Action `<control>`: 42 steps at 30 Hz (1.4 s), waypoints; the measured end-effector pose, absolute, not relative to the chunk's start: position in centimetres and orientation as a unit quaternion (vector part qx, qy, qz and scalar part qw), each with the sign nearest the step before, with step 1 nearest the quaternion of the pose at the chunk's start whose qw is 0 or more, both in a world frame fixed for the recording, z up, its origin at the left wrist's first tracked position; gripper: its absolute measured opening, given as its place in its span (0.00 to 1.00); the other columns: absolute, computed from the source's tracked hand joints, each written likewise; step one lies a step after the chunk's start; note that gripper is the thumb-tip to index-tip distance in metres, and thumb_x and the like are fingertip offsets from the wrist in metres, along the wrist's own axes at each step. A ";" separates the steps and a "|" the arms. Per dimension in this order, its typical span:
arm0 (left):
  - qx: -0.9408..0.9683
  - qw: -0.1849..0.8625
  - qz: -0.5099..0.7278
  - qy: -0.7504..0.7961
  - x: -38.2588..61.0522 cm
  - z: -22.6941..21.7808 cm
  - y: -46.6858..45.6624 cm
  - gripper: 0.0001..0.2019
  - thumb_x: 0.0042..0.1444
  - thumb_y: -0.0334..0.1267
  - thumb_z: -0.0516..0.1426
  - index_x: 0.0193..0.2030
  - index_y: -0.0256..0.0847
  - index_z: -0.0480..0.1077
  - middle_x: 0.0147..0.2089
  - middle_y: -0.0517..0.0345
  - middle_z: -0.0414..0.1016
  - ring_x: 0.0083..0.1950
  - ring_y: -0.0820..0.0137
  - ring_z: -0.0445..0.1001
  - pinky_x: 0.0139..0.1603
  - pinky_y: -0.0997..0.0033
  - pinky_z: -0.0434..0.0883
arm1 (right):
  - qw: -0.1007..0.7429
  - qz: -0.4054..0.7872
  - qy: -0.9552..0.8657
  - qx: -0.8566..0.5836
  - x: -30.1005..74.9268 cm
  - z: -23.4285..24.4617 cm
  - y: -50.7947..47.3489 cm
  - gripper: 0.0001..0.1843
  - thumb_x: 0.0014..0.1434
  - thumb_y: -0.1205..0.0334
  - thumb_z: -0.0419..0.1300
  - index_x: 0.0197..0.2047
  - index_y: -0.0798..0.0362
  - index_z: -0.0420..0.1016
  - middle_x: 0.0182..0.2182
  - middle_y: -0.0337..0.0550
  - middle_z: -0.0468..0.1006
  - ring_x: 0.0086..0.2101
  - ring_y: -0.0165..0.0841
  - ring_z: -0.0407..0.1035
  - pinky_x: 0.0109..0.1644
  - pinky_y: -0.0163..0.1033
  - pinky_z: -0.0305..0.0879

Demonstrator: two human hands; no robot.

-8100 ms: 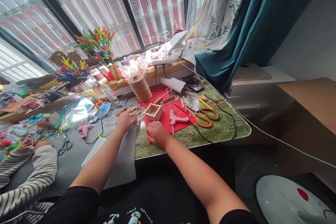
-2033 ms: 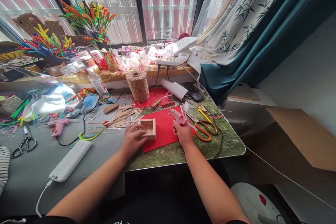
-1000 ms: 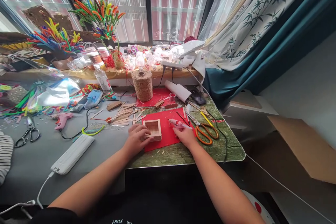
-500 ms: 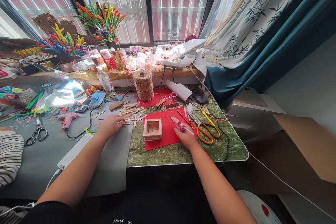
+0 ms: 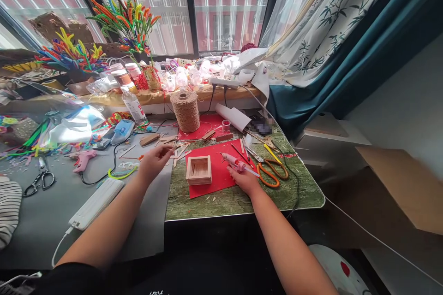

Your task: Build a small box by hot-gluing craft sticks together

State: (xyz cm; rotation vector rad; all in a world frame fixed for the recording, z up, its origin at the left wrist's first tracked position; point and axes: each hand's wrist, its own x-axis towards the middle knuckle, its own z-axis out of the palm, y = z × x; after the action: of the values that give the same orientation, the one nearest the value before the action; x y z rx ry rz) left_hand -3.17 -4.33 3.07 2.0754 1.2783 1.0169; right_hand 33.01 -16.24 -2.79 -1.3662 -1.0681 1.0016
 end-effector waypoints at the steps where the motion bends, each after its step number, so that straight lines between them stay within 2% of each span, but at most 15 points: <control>1: 0.738 0.306 0.385 0.462 -1.8 3.3 -4.3 0.21 0.65 0.51 0.58 0.58 0.42 0.73 0.41 0.52 0.83 0.35 0.66 0.77 0.36 0.67 0.71 | 0.524 0.446 -0.447 -0.572 33.1 -3.0 -16.2 0.23 0.54 0.46 0.71 0.49 0.48 0.83 0.23 0.38 0.78 0.20 0.30 0.68 0.20 0.34 0.63; 3: 0.707 0.402 0.378 0.443 0.6 3.9 -3.8 0.24 0.61 0.53 0.63 0.58 0.41 0.73 0.40 0.53 0.83 0.34 0.68 0.76 0.35 0.69 0.71 | 0.504 0.474 -0.443 -0.571 33.2 -3.5 -16.1 0.25 0.55 0.44 0.71 0.51 0.48 0.81 0.24 0.38 0.78 0.20 0.29 0.66 0.20 0.33 0.61; 7: 0.710 0.474 0.313 0.417 3.4 4.6 -2.4 0.21 0.56 0.53 0.66 0.49 0.40 0.81 0.45 0.50 0.85 0.44 0.64 0.80 0.45 0.67 0.73 | 0.503 0.463 -0.434 -0.587 33.3 -4.0 -15.8 0.24 0.53 0.42 0.71 0.46 0.49 0.80 0.25 0.39 0.78 0.21 0.29 0.66 0.22 0.34 0.62; 13: 0.718 0.460 0.301 0.428 3.2 1.5 -1.7 0.24 0.56 0.57 0.64 0.50 0.40 0.82 0.41 0.52 0.85 0.43 0.63 0.80 0.45 0.66 0.74 | 0.490 0.451 -0.430 -0.609 32.5 -3.1 -16.0 0.24 0.54 0.41 0.71 0.43 0.52 0.78 0.27 0.40 0.77 0.25 0.30 0.69 0.27 0.34 0.64; 16: 0.727 0.454 0.290 0.425 2.7 0.3 -1.5 0.23 0.57 0.57 0.63 0.48 0.40 0.81 0.40 0.54 0.84 0.39 0.66 0.78 0.41 0.69 0.72 | 0.502 0.411 -0.460 -0.606 30.5 -1.4 -16.9 0.23 0.51 0.46 0.74 0.43 0.52 0.76 0.32 0.39 0.77 0.30 0.31 0.71 0.33 0.36 0.69; 20: 0.723 0.481 0.268 0.417 2.2 0.2 -1.1 0.22 0.57 0.54 0.64 0.49 0.40 0.80 0.37 0.56 0.82 0.35 0.68 0.77 0.36 0.71 0.71 | 0.481 0.453 -0.490 -0.569 27.5 0.4 -17.3 0.27 0.48 0.51 0.77 0.47 0.51 0.75 0.33 0.37 0.76 0.30 0.30 0.70 0.36 0.37 0.69; 24: 0.713 0.541 0.211 0.392 1.5 0.7 -0.9 0.20 0.56 0.51 0.64 0.50 0.39 0.78 0.34 0.57 0.81 0.34 0.69 0.78 0.34 0.72 0.71 | 0.510 0.424 -0.465 -0.586 27.2 0.3 -15.8 0.24 0.51 0.48 0.74 0.44 0.52 0.75 0.33 0.39 0.77 0.31 0.31 0.71 0.37 0.38 0.69; 28: 0.711 0.549 0.229 0.375 1.3 1.2 -1.2 0.18 0.58 0.48 0.63 0.51 0.40 0.76 0.35 0.57 0.81 0.35 0.69 0.78 0.37 0.71 0.71 | 0.530 0.424 -0.403 -0.614 28.3 0.0 -15.0 0.25 0.54 0.42 0.71 0.44 0.52 0.75 0.31 0.39 0.78 0.28 0.31 0.72 0.31 0.35 0.67; 31: 0.709 0.502 0.302 0.394 1.7 1.4 -1.4 0.17 0.58 0.48 0.62 0.50 0.40 0.77 0.39 0.55 0.82 0.38 0.69 0.78 0.39 0.71 0.70 | 0.501 0.427 -0.400 -0.638 28.4 0.9 -15.5 0.26 0.55 0.39 0.69 0.45 0.53 0.77 0.28 0.40 0.78 0.25 0.31 0.71 0.27 0.35 0.64; 33: 0.692 0.497 0.322 0.413 1.8 1.5 -1.4 0.18 0.58 0.48 0.62 0.50 0.40 0.78 0.38 0.56 0.82 0.37 0.69 0.77 0.38 0.71 0.70 | 0.461 0.430 -0.420 -0.652 28.0 2.0 -15.7 0.27 0.55 0.38 0.69 0.44 0.53 0.79 0.25 0.39 0.77 0.23 0.31 0.70 0.25 0.35 0.63; 38: 0.633 0.565 0.312 0.428 1.2 1.6 -1.2 0.23 0.52 0.49 0.68 0.52 0.38 0.78 0.37 0.53 0.83 0.35 0.70 0.76 0.37 0.71 0.70 | 0.337 0.433 -0.510 -0.663 25.9 4.4 -15.0 0.25 0.59 0.38 0.66 0.46 0.51 0.81 0.20 0.36 0.74 0.20 0.31 0.68 0.24 0.35 0.63; 42: 0.618 0.634 0.237 0.399 0.6 1.9 -1.1 0.25 0.47 0.49 0.71 0.50 0.37 0.80 0.34 0.54 0.81 0.30 0.72 0.74 0.30 0.73 0.66 | 0.288 0.404 -0.563 -0.661 24.3 5.1 -14.3 0.25 0.64 0.38 0.61 0.49 0.50 0.82 0.19 0.35 0.73 0.20 0.32 0.69 0.24 0.35 0.63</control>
State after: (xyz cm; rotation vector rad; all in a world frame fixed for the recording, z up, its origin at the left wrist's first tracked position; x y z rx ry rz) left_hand 0.56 -1.05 1.86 1.4122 0.9129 0.5426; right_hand 24.32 -14.28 5.11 -1.7657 -1.5034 1.0782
